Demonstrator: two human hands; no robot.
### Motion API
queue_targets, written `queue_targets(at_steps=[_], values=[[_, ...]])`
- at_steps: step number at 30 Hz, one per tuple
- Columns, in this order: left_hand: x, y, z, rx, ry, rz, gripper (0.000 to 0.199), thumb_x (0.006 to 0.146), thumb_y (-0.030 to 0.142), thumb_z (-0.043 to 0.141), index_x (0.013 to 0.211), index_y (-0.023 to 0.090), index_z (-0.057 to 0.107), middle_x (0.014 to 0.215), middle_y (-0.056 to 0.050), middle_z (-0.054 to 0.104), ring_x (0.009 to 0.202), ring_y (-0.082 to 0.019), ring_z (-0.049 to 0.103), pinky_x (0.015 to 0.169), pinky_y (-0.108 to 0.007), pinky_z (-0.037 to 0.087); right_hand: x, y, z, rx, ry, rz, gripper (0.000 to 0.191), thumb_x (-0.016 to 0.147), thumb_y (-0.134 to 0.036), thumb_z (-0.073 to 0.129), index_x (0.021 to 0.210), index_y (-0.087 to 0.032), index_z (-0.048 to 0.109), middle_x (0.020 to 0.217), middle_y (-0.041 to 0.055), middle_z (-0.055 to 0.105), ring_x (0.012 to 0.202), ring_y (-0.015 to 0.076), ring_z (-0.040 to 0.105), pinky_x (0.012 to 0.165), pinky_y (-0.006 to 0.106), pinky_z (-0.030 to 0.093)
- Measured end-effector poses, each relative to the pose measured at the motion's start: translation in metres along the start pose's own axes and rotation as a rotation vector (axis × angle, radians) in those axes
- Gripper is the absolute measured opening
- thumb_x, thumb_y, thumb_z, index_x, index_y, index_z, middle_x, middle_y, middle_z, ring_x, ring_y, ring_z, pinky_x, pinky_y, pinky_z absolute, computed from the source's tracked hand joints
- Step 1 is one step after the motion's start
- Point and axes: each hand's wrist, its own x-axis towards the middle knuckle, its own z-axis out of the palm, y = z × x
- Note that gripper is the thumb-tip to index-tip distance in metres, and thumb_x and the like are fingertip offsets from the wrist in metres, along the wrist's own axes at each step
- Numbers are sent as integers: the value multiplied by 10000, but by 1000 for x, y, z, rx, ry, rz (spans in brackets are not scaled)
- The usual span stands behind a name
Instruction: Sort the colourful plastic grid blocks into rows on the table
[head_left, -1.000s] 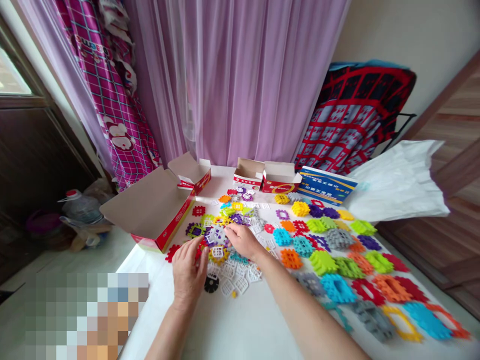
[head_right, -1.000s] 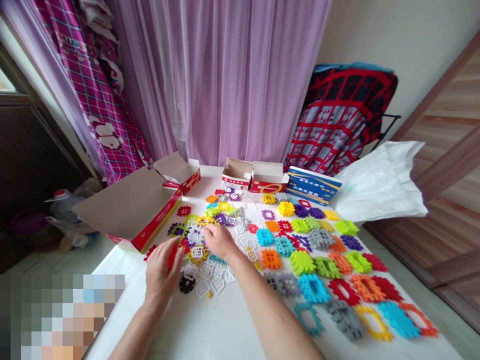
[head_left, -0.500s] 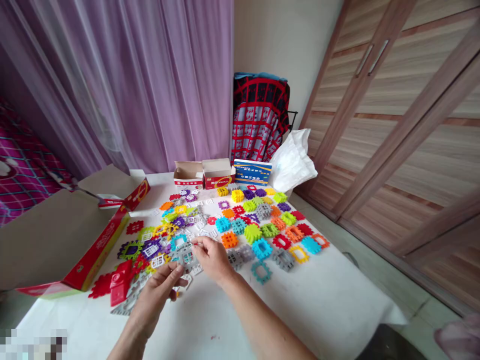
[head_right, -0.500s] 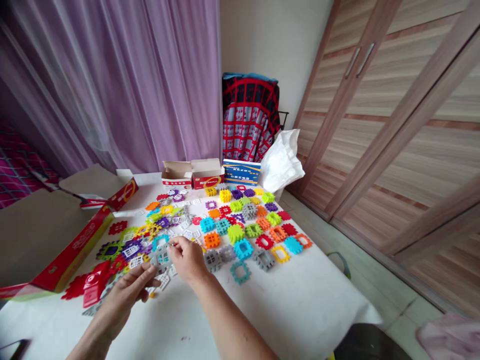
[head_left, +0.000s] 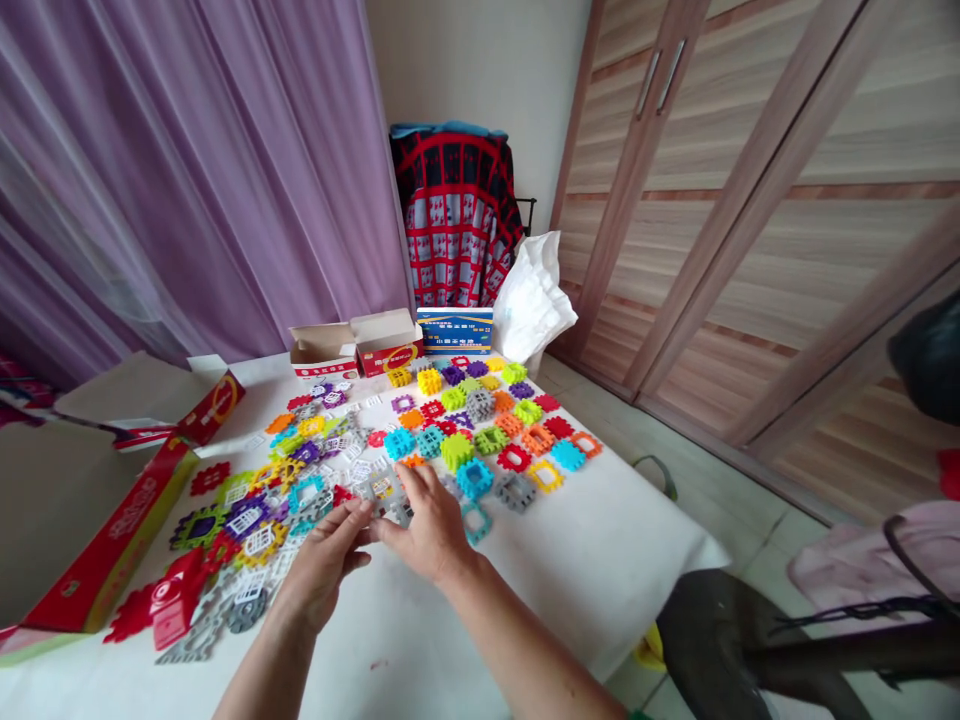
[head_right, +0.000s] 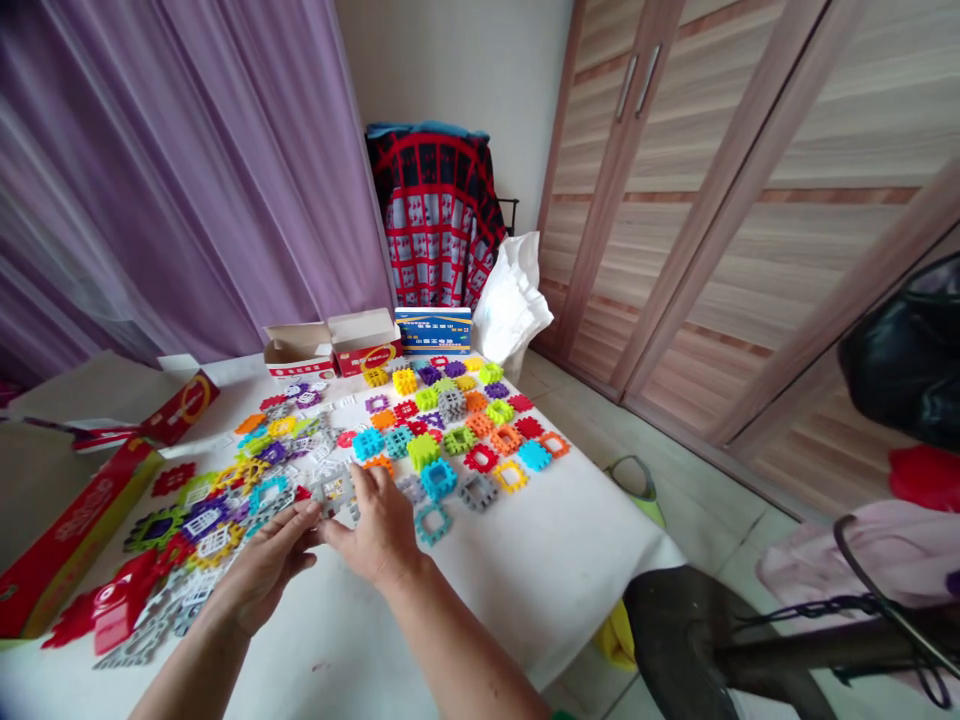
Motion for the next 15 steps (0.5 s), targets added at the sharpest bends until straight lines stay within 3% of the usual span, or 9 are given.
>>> queue_targets(at_steps=[9, 15], values=[[-6, -2, 28, 57, -63, 79, 557, 428, 613, 839, 735, 189, 647, 720, -23, 676, 651, -141, 609, 533, -216, 428, -6, 21, -8, 68, 141, -46, 670, 775, -259, 605, 1414, -160, 430, 1256, 147, 612, 1107, 263, 597, 954, 415, 510], [-4, -10, 30, 128, -115, 153, 483, 570, 607, 787, 776, 193, 649, 746, -24, 689, 695, -156, 644, 542, -214, 430, -9, 20, -11, 134, 245, 4, 446, 766, -258, 632, 1206, -207, 580, 1147, 108, 656, 1034, 241, 617, 909, 379, 518]])
